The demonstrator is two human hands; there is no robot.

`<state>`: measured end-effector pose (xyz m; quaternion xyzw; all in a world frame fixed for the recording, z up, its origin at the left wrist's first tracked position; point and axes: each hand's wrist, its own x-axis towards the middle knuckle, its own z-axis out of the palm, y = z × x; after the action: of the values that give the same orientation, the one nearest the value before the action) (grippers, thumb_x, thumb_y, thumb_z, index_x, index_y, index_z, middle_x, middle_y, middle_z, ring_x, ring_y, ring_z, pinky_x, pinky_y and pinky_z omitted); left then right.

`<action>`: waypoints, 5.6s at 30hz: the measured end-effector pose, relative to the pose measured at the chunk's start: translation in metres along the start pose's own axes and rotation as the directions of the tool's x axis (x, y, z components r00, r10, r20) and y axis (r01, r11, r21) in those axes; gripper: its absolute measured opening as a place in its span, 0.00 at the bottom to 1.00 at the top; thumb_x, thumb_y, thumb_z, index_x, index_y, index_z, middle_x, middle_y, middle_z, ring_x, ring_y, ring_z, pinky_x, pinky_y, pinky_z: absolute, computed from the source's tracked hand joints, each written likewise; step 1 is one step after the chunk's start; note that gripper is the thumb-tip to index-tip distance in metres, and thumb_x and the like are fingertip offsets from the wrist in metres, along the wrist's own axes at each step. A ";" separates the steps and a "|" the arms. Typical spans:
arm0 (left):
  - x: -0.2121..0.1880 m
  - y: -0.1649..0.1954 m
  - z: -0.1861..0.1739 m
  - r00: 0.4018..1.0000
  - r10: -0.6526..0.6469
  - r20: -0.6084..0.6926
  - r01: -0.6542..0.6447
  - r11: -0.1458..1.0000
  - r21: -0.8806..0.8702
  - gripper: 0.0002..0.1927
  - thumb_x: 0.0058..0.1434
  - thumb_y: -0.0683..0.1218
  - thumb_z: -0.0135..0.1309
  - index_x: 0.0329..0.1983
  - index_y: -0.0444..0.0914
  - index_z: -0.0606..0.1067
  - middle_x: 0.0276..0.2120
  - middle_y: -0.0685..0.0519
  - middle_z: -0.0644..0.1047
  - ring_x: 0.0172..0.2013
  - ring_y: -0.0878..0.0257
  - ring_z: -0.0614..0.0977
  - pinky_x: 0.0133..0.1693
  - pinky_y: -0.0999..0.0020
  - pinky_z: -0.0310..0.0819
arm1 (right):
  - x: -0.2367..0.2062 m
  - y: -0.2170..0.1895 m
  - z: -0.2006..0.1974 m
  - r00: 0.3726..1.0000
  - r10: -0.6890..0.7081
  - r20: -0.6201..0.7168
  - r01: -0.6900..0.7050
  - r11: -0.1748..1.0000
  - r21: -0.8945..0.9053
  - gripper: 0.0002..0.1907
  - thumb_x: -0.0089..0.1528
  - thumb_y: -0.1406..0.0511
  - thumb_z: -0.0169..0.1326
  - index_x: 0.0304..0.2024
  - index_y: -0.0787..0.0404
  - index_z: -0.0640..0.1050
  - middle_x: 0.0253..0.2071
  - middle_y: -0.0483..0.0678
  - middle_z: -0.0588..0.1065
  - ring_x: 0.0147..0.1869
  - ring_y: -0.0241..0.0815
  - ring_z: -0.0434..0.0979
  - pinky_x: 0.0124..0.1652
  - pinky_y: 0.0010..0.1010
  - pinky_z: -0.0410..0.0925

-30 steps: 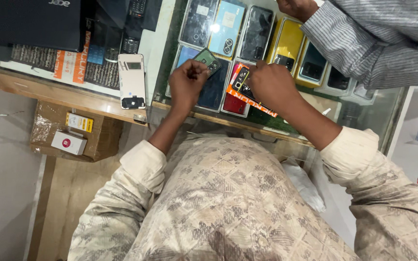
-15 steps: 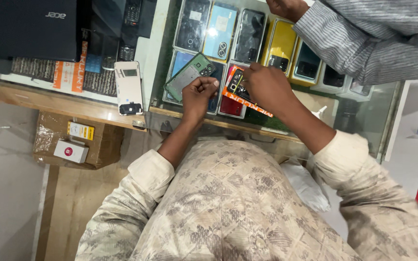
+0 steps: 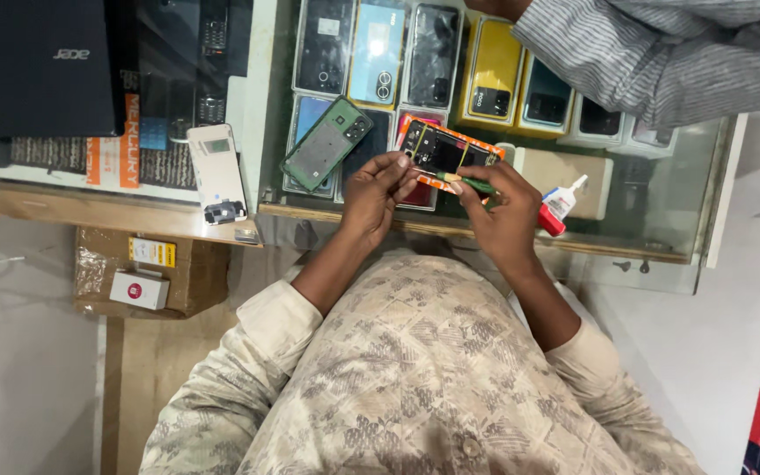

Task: The person disassembles a smartphone, removes the back cover, and uses a screwdriver to loosen screws on the internal frame. They then apply adhesive from a tube to the phone's edge and reposition the back cover. The person handles multiple phone parts and tools on a glass display counter.

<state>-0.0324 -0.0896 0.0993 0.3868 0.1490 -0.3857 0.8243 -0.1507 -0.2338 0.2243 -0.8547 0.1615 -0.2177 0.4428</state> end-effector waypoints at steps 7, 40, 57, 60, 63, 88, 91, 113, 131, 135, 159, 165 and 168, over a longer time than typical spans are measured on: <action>-0.007 -0.004 0.002 1.000 0.005 0.022 -0.007 0.997 0.082 0.08 0.65 0.38 0.59 0.45 0.32 0.76 0.39 0.48 0.82 0.40 0.60 0.86 0.42 0.70 0.83 | -0.013 0.011 0.001 0.992 0.127 -0.015 -0.123 0.979 0.165 0.08 0.65 0.73 0.63 0.47 0.68 0.81 0.40 0.49 0.77 0.37 0.33 0.80 0.34 0.21 0.73; -0.027 0.006 0.040 0.963 0.091 0.254 -0.222 0.801 0.555 0.18 0.64 0.44 0.62 0.56 0.35 0.78 0.45 0.50 0.84 0.44 0.63 0.85 0.41 0.71 0.82 | -0.029 0.030 -0.040 0.969 0.235 -0.073 -0.231 0.971 0.060 0.06 0.65 0.74 0.61 0.44 0.69 0.80 0.40 0.50 0.79 0.38 0.33 0.82 0.34 0.22 0.77; 0.035 0.004 0.060 0.545 0.052 0.837 -0.835 -0.055 0.548 0.40 0.49 0.49 0.68 0.67 0.45 0.69 0.65 0.49 0.70 0.68 0.47 0.65 0.68 0.47 0.53 | 0.058 0.047 -0.052 0.965 -0.054 0.257 0.177 0.857 -0.484 0.10 0.63 0.65 0.64 0.38 0.66 0.78 0.36 0.57 0.76 0.38 0.60 0.78 0.38 0.46 0.70; 0.041 0.000 0.054 0.543 0.036 0.839 -0.838 -0.050 0.544 0.39 0.49 0.50 0.68 0.67 0.44 0.70 0.64 0.49 0.70 0.68 0.48 0.66 0.69 0.48 0.53 | 0.064 0.050 -0.049 0.952 -0.046 0.303 0.202 0.837 -0.508 0.12 0.64 0.64 0.64 0.37 0.66 0.77 0.36 0.57 0.76 0.39 0.60 0.78 0.39 0.47 0.70; 0.043 -0.004 0.050 0.539 0.033 0.842 -0.840 -0.058 0.540 0.39 0.50 0.50 0.68 0.66 0.43 0.70 0.64 0.49 0.70 0.68 0.48 0.65 0.68 0.48 0.51 | 0.065 0.052 -0.047 0.946 -0.029 0.323 0.202 0.831 -0.518 0.13 0.64 0.62 0.64 0.36 0.67 0.77 0.36 0.57 0.76 0.39 0.61 0.78 0.39 0.48 0.71; 0.041 -0.002 0.039 0.573 -0.024 0.819 -0.819 -0.035 0.572 0.41 0.48 0.50 0.67 0.67 0.43 0.69 0.64 0.50 0.69 0.68 0.47 0.64 0.68 0.48 0.50 | 0.059 0.058 -0.034 0.942 0.051 0.331 0.151 0.817 -0.556 0.14 0.65 0.60 0.63 0.38 0.66 0.78 0.35 0.56 0.76 0.38 0.59 0.78 0.37 0.47 0.71; 0.041 -0.002 0.039 0.574 -0.029 0.818 -0.818 -0.039 0.573 0.41 0.47 0.50 0.67 0.67 0.43 0.69 0.64 0.50 0.69 0.68 0.47 0.64 0.68 0.48 0.49 | 0.059 0.059 -0.032 0.940 0.052 0.337 0.145 0.834 -0.532 0.12 0.66 0.61 0.62 0.39 0.65 0.78 0.36 0.55 0.76 0.38 0.59 0.79 0.39 0.47 0.71; 0.046 0.000 0.033 0.595 0.003 0.803 -0.801 -0.072 0.594 0.39 0.47 0.49 0.67 0.64 0.43 0.71 0.61 0.48 0.71 0.66 0.47 0.66 0.68 0.48 0.53 | 0.073 0.052 -0.024 0.875 0.031 0.482 0.314 0.722 -0.616 0.12 0.62 0.61 0.61 0.39 0.65 0.78 0.39 0.56 0.76 0.39 0.60 0.80 0.36 0.48 0.72; 0.000 0.095 -0.024 0.701 0.494 0.515 -0.578 -0.029 0.815 0.18 0.56 0.39 0.65 0.51 0.39 0.81 0.44 0.46 0.80 0.49 0.49 0.79 0.55 0.58 0.72 | 0.082 0.063 -0.021 0.824 -0.116 0.555 0.513 0.571 -0.641 0.12 0.61 0.60 0.60 0.35 0.64 0.80 0.35 0.54 0.76 0.35 0.53 0.80 0.33 0.42 0.72; -0.013 0.122 -0.055 0.665 0.643 0.380 -0.510 0.020 0.860 0.11 0.60 0.39 0.62 0.46 0.37 0.82 0.39 0.46 0.81 0.41 0.56 0.82 0.46 0.63 0.76 | 0.083 0.065 -0.022 0.819 -0.080 0.569 0.503 0.576 -0.644 0.13 0.60 0.59 0.60 0.37 0.63 0.80 0.36 0.55 0.76 0.35 0.55 0.80 0.33 0.45 0.72; -0.008 0.140 -0.094 0.625 0.656 0.423 -0.197 -0.391 0.899 0.04 0.55 0.45 0.67 0.33 0.42 0.85 0.32 0.54 0.81 0.37 0.53 0.79 0.41 0.58 0.74 | 0.081 0.067 -0.017 0.800 -0.063 0.597 0.530 0.542 -0.652 0.14 0.61 0.59 0.61 0.37 0.64 0.79 0.35 0.54 0.75 0.35 0.54 0.79 0.31 0.43 0.71; 0.002 0.138 -0.099 0.649 0.583 0.489 -0.196 -0.492 0.848 0.04 0.56 0.44 0.67 0.33 0.41 0.84 0.32 0.53 0.80 0.38 0.53 0.79 0.39 0.56 0.73 | 0.085 0.074 -0.022 0.802 -0.088 0.590 0.544 0.516 -0.662 0.11 0.62 0.60 0.61 0.36 0.63 0.80 0.35 0.53 0.75 0.33 0.53 0.79 0.31 0.42 0.71; 0.008 0.139 -0.100 0.650 0.556 0.519 -0.199 -0.534 0.822 0.03 0.56 0.43 0.65 0.32 0.39 0.82 0.33 0.52 0.79 0.39 0.52 0.79 0.39 0.56 0.73 | 0.089 0.074 -0.022 0.816 -0.027 0.578 0.513 0.494 -0.702 0.15 0.63 0.56 0.61 0.34 0.63 0.80 0.34 0.54 0.76 0.32 0.54 0.79 0.31 0.43 0.71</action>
<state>0.0823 0.0374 0.1018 0.9268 -0.2912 0.0794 0.2236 -0.0927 -0.3319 0.1951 -0.9983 -0.0161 0.0430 -0.0353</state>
